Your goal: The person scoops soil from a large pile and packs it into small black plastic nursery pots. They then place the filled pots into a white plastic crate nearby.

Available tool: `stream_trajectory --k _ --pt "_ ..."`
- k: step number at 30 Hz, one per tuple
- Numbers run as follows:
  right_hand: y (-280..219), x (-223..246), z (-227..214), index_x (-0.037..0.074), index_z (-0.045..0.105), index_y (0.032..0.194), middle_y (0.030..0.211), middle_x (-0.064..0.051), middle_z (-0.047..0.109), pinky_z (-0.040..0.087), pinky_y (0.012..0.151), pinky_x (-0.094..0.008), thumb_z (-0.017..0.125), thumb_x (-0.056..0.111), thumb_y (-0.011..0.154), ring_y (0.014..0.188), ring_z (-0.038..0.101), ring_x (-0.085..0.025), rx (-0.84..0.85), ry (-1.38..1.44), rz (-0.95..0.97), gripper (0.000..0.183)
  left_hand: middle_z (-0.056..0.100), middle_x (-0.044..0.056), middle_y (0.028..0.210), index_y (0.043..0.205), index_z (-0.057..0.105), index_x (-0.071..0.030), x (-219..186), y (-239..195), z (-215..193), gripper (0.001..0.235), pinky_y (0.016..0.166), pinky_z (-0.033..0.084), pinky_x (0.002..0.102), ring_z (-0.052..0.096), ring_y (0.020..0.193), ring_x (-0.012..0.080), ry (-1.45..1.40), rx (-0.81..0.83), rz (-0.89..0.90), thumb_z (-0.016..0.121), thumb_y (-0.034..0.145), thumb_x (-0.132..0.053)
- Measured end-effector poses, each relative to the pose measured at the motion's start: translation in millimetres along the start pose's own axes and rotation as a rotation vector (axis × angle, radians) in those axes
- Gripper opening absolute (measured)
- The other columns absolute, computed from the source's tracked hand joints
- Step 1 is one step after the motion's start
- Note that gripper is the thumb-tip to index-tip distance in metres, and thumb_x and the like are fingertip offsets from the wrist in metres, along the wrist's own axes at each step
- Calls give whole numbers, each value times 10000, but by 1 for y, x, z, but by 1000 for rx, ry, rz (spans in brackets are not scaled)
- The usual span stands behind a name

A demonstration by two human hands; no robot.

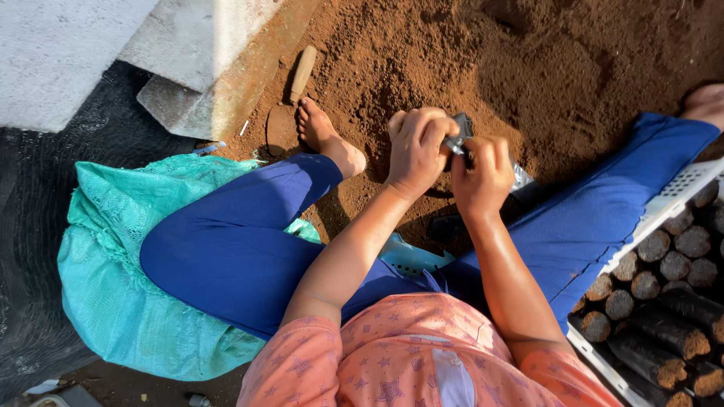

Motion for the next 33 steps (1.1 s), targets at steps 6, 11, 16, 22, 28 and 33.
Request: stream_trajectory --k 6,11,16,22,28,33 --pt "-8 -55 38 34 598 1203 1058 -94 653 542 742 -327 707 54 936 891 641 -172 -61 1085 820 289 579 37 1131 1211 501 -79 -11 -7 7 462 1072 375 411 585 1097 220 -227 -68 -180 790 854 -129" --pt "6 -25 1 -18 439 1313 1202 -81 548 536 807 -301 750 -20 897 974 607 -132 -50 473 302 520 613 -9 1053 1162 545 -113 7 -12 15 371 1055 423 373 629 1005 169 -260 22 -260 761 867 -50" --pt "24 -11 -8 21 563 1141 1097 -107 578 553 830 -325 767 -95 852 980 619 -203 20 74 55 373 546 -6 919 982 518 -120 2 -6 17 378 907 424 372 576 885 195 -253 -34 -177 819 770 -33" --pt "30 -18 0 32 491 997 1017 -104 518 496 812 -341 680 -147 786 923 547 -242 -59 180 75 336 461 16 932 871 425 -112 20 -3 34 355 681 528 246 516 778 114 -479 -36 -369 632 745 147" --pt "28 -28 3 44 459 976 970 -74 519 488 815 -280 726 -93 855 878 534 -174 -112 292 102 323 435 -11 903 908 392 -122 22 -12 47 399 761 460 281 457 829 120 -779 -153 -365 622 768 172" --pt "21 -38 11 45 451 938 891 -43 511 460 771 -279 730 -45 869 819 508 -137 -146 318 195 301 401 -25 900 918 388 -113 25 -17 49 386 761 397 244 405 828 92 -864 -169 -497 600 777 177"
Point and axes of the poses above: each hand's wrist, its own y-axis towards the middle knuckle, its own z-axis out of the palm, x = y × z, the point moved 5 cm from there along y, towards the middle knuckle
